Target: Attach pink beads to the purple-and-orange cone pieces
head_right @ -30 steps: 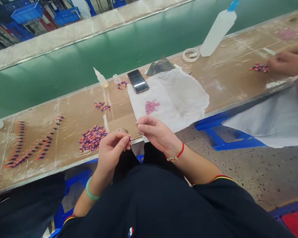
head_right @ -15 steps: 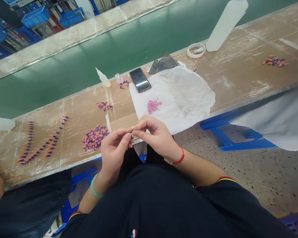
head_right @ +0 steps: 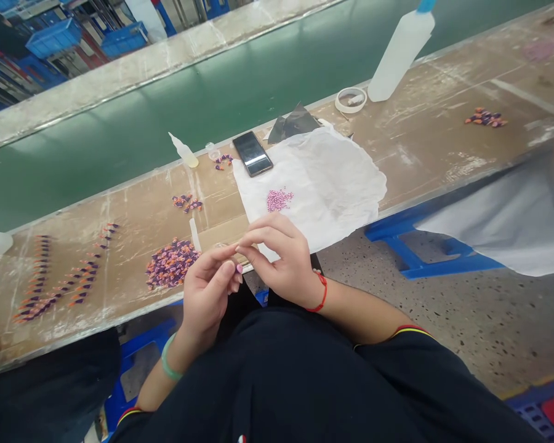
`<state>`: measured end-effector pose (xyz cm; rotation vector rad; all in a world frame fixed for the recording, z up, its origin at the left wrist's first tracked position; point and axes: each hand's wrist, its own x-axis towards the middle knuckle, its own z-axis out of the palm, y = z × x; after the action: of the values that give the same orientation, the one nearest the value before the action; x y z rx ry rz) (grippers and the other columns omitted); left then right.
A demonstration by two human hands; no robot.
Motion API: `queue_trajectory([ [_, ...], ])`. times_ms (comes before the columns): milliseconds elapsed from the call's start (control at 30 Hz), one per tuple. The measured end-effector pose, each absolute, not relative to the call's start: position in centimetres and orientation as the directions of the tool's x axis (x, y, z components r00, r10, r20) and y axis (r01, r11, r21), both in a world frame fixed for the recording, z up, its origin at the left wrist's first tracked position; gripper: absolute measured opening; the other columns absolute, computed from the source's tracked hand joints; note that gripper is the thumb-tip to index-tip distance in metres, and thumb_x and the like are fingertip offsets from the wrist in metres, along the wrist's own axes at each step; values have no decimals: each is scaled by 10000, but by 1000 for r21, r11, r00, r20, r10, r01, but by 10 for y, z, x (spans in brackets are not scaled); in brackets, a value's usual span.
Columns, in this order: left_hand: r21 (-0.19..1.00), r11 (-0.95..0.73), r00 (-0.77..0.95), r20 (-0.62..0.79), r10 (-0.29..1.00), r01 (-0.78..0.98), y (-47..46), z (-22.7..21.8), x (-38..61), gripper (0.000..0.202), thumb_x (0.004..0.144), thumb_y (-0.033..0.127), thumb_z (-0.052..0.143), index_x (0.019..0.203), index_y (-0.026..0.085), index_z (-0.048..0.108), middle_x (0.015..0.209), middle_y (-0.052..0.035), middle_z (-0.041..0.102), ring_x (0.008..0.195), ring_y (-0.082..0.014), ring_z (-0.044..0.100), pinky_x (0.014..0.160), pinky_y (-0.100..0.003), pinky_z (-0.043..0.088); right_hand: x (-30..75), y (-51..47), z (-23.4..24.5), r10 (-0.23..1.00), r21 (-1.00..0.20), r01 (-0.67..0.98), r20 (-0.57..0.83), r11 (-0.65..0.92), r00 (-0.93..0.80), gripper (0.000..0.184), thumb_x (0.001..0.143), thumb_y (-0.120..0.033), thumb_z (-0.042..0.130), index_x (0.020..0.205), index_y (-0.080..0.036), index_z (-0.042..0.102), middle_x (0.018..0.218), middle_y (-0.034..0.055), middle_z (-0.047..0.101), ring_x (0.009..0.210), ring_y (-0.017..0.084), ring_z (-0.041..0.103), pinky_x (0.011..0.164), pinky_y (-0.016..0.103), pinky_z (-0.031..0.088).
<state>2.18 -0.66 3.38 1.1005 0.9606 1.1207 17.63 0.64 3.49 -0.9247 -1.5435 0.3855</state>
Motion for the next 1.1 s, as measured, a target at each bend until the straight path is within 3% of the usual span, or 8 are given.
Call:
queue_trajectory([
  [300, 971, 110, 201, -67, 977, -214, -8, 34, 22, 407, 810, 506, 786, 1027, 161, 769, 627, -5, 661, 485, -80, 573, 451, -175, 469, 177, 7, 32, 794, -783, 236, 604, 576, 66, 116, 916, -146, 641, 849, -237, 664, 814, 27, 683, 808, 178, 648, 748, 341, 525],
  [467, 968, 112, 221, -61, 973, -226, -7, 36, 24, 363, 831, 467, 775, 1015, 155, 770, 655, -16, 678, 507, -81, 587, 469, -175, 479, 177, 6, 28, 964, -959, -104, 266, 265, 6, 223, 931, -425, 667, 828, -234, 618, 791, 23, 628, 775, 178, 605, 735, 338, 516],
  [533, 964, 115, 212, -64, 975, -238, -6, 37, 24, 315, 839, 439, 772, 982, 159, 764, 657, -11, 678, 510, -76, 584, 473, -167, 473, 176, 6, 27, 990, -955, -277, 128, 106, -63, 263, 906, -481, 698, 831, -241, 623, 803, 14, 619, 781, 170, 593, 741, 325, 513],
  [633, 967, 130, 175, -92, 980, -219, -4, 37, 24, 287, 826, 436, 777, 884, 157, 742, 625, -1, 660, 485, -68, 558, 455, -160, 448, 173, 7, 27, 993, -912, -410, 42, -6, -107, 275, 858, -492, 757, 805, -246, 645, 816, 7, 623, 788, 162, 582, 754, 316, 500],
  [833, 977, 164, 133, -146, 980, -134, 1, 39, 26, 330, 792, 470, 775, 788, 150, 698, 577, 2, 630, 450, -70, 519, 425, -169, 414, 174, 7, 24, 994, -928, -373, 54, 17, -90, 272, 832, -467, 794, 761, -241, 661, 730, -11, 599, 705, 145, 566, 673, 292, 498],
  [1100, 997, -36, 73, 32, 997, 65, 1, 45, 30, 164, 831, 297, 693, 747, 157, 677, 598, 8, 640, 494, -81, 537, 489, -185, 445, 172, 4, 25, 994, -967, -247, 88, 68, -70, 297, 845, -471, 769, 752, -221, 638, 719, -8, 622, 683, 141, 592, 667, 297, 518],
])
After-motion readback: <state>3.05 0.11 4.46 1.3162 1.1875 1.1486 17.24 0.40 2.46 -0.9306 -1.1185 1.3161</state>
